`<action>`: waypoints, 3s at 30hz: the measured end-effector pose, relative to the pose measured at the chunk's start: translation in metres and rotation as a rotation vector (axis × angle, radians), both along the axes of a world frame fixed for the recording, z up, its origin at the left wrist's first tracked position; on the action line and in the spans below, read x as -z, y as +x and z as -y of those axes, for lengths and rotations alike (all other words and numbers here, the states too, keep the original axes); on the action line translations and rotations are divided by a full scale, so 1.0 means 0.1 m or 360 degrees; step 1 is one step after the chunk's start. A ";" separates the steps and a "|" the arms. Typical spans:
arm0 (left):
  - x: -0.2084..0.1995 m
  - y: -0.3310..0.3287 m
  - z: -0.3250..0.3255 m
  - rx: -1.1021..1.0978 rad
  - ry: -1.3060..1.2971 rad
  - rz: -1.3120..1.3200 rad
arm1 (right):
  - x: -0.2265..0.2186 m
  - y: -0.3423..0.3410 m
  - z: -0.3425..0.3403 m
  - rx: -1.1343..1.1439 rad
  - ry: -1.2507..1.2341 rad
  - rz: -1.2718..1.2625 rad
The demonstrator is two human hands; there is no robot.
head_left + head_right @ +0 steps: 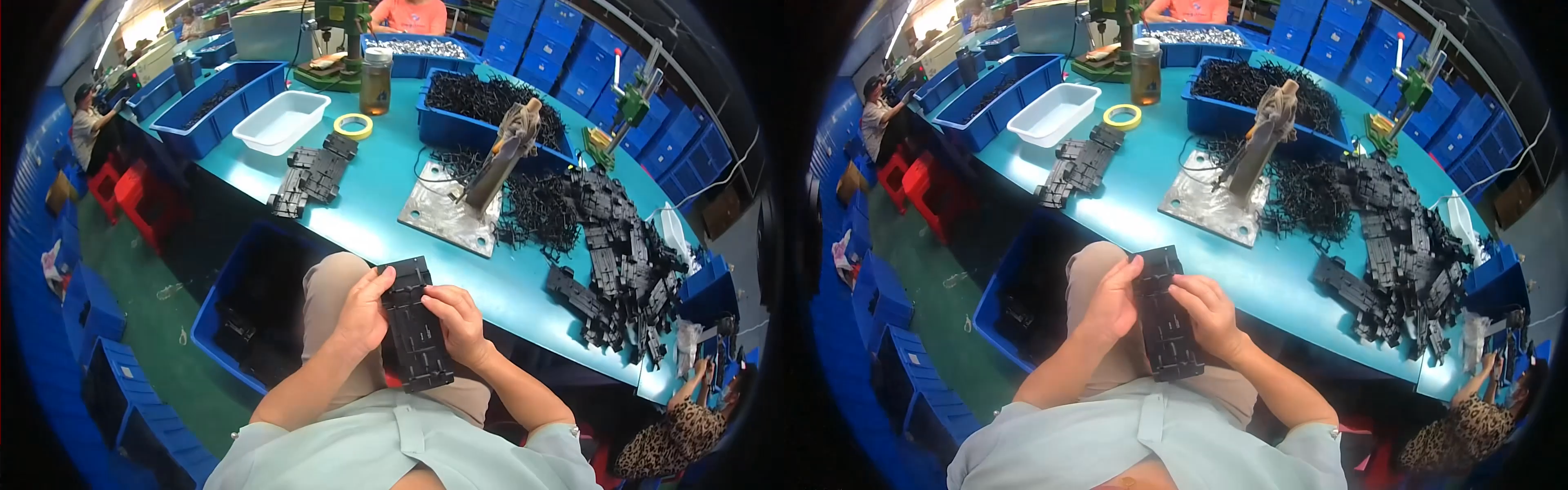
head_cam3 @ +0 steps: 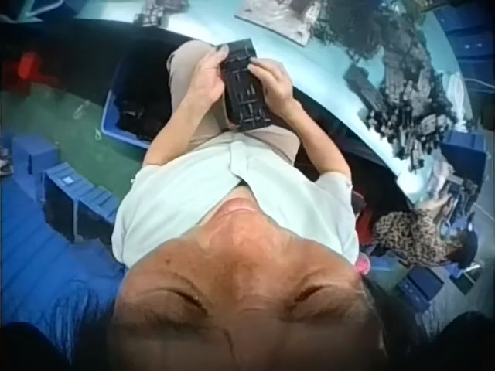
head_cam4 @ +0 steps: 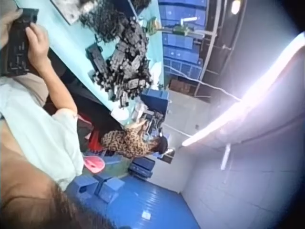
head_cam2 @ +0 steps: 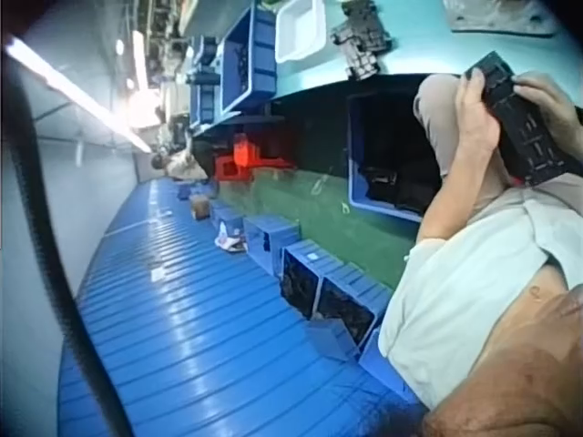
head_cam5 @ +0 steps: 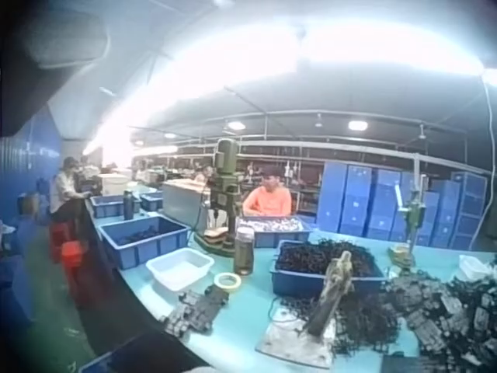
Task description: Assembling plastic components for a toy vehicle using a mounting fixture.
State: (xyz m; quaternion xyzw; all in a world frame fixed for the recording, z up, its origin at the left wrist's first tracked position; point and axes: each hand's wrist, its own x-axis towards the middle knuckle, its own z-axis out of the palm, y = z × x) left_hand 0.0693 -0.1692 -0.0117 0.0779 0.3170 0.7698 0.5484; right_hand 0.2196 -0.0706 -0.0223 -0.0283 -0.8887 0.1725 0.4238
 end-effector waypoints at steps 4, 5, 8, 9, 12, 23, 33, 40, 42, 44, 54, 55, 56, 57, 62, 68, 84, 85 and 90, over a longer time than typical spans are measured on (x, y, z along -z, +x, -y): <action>0.07 0.02 -0.04 -0.0085 0.0034 -0.0045 | 0.00 0.08 0.00 -0.0023 -0.0337 0.0028; 0.08 0.02 -0.07 -0.0074 0.0018 -0.0047 | 0.04 0.08 0.01 0.0095 -0.0570 -0.0058; 0.08 0.04 0.00 -0.0018 0.0060 -0.0197 | -0.04 -0.01 0.14 0.0206 -0.1531 -0.0176; 0.05 0.04 0.05 -0.0048 0.0056 -0.0258 | -0.08 -0.09 0.16 0.0124 -0.1783 -0.0186; 0.17 0.05 0.17 -0.0002 0.0052 -0.0218 | 0.00 -0.17 0.22 0.0190 -0.1823 0.0096; 0.36 0.37 0.34 0.0191 -0.0114 -0.0216 | 0.07 0.10 0.48 0.0202 -0.2715 -0.0208; 0.29 0.31 0.28 0.0025 -0.0149 -0.0052 | -0.08 -0.06 0.46 0.0134 -0.2697 -0.0270; 0.34 0.33 0.30 0.0135 -0.0160 -0.0068 | -0.07 -0.05 0.49 0.0218 -0.2662 -0.0304; 0.34 0.35 0.32 0.0065 -0.0151 -0.0335 | -0.09 -0.04 0.52 0.0226 -0.2677 -0.0278; 0.33 0.38 0.34 0.0075 -0.0126 -0.0315 | -0.08 -0.03 0.54 0.0254 -0.2684 -0.0269; 0.19 0.34 0.42 0.0054 -0.0121 -0.0612 | -0.04 -0.04 0.59 0.0165 -0.2414 -0.0251; 0.20 0.34 0.42 0.0053 -0.0117 -0.0614 | -0.01 -0.04 0.57 0.0162 -0.2360 -0.0196; 0.22 0.33 0.41 0.0016 -0.0122 -0.0554 | 0.00 -0.05 0.56 0.0156 -0.2305 -0.0142; 0.26 0.32 0.39 -0.0015 -0.0122 -0.0495 | -0.02 -0.03 0.55 0.0157 -0.2298 -0.0147; 0.34 0.25 0.23 -0.0249 0.0016 -0.0465 | 0.24 0.03 0.47 0.0373 -0.1444 -0.0151; 0.23 0.25 0.19 -0.0447 -0.0040 -0.0592 | -0.17 -0.09 0.67 0.0250 -0.0498 0.0108; -0.10 0.40 0.36 -0.0257 -0.0042 -0.0617 | -0.03 -0.15 0.57 0.0309 -0.0469 0.0170; -0.15 0.38 0.38 -0.0262 -0.0021 -0.0590 | -0.04 -0.20 0.57 0.0310 -0.0520 0.0156; -0.10 0.49 0.35 -0.0210 0.0081 -0.0676 | 0.10 -0.10 0.56 0.0423 -0.0505 0.0021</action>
